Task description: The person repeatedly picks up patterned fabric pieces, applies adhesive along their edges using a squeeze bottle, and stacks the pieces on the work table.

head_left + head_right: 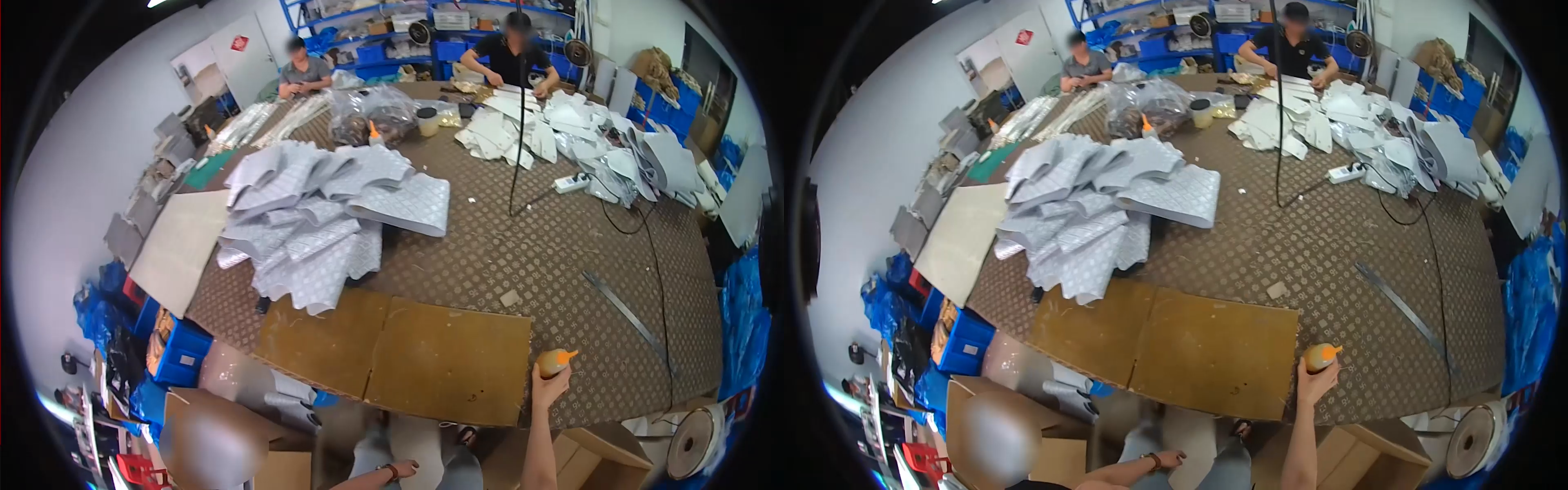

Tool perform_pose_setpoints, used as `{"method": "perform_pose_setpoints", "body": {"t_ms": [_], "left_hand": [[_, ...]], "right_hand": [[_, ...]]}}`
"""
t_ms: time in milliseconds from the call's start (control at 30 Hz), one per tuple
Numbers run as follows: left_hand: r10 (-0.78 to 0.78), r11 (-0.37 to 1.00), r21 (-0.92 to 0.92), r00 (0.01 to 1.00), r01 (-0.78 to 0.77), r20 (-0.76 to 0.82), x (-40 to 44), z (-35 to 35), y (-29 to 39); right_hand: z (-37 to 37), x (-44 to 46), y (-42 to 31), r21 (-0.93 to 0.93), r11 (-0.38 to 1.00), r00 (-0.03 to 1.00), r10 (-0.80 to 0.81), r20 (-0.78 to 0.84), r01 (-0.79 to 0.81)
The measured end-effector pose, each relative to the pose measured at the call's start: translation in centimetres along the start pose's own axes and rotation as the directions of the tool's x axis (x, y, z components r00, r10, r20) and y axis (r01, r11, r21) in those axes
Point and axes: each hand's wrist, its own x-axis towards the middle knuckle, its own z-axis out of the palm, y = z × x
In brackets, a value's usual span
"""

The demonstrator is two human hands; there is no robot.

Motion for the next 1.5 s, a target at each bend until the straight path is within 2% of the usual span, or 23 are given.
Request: {"method": "perform_pose_setpoints", "body": {"t_ms": [133,167,233,300,333,400,533,667,800,967,1067,1133,1233,1367,1500], "left_hand": [[0.074,0.996,0.040,0.996,-0.077,0.055,3.4,1.7,1.1],[0.091,0.994,0.055,0.993,-0.095,0.077,3.7,1.5,0.8],[0.124,0.985,0.099,0.979,-0.142,0.162,4.3,1.8,-1.2],[0.168,0.960,0.165,0.936,-0.227,0.309,3.9,2.4,-3.1],[0.195,0.940,0.193,0.908,-0.281,0.370,3.8,2.2,-3.1],[0.245,0.896,0.240,0.867,-0.374,0.435,5.4,0.2,-2.5],[0.277,0.864,0.237,0.813,-0.444,0.513,5.8,2.4,-3.7],[0.309,0.861,0.215,0.809,-0.461,0.500,7.8,4.6,-3.7],[0.346,0.861,0.161,0.789,-0.481,0.507,8.8,9.3,-3.7],[0.398,0.853,0.110,0.772,-0.511,0.495,9.2,13.5,-3.0],[0.435,0.843,0.103,0.782,-0.528,0.446,10.9,14.6,-2.3],[0.453,0.843,0.092,0.791,-0.531,0.412,11.4,15.8,-1.8],[0.493,0.825,0.093,0.790,-0.558,0.364,12.9,16.6,-0.9],[0.534,0.803,0.107,0.787,-0.587,0.307,13.3,17.3,0.4],[0.544,0.782,0.192,0.799,-0.593,0.255,12.3,15.4,0.4]], "right_hand": [[1.4,0.3,-0.1,-0.055,0.998,0.998,-0.035,-0.056,0.032],[1.7,0.4,-0.3,0.115,0.993,1.000,0.021,0.011,-0.022],[1.4,0.4,-0.5,0.400,0.899,0.981,0.130,0.145,-0.178],[2.7,-0.2,1.5,0.349,0.905,0.963,0.180,0.202,-0.242],[2.0,-0.4,2.1,0.291,0.921,0.963,0.220,0.157,-0.258],[3.0,-0.1,1.4,0.114,0.993,0.999,0.029,0.041,-0.033],[2.7,-0.2,0.3,0.140,0.978,0.986,0.145,0.080,-0.155],[3.7,-1.2,2.4,0.197,0.959,0.978,0.195,0.071,-0.205],[3.2,-1.0,1.9,0.207,0.933,0.947,0.258,0.189,-0.296],[3.2,-1.8,3.2,0.139,0.938,0.937,0.289,0.198,-0.319],[3.2,-2.3,4.8,0.174,0.945,0.955,0.249,0.160,-0.276],[2.9,-2.2,4.6,0.170,0.943,0.948,0.252,0.193,-0.286],[2.9,-2.1,4.2,0.165,0.940,0.942,0.263,0.207,-0.299],[3.0,-2.2,3.8,0.267,0.913,0.943,0.257,0.210,-0.309],[2.9,-2.3,3.0,0.303,0.891,0.932,0.274,0.235,-0.338]]}}
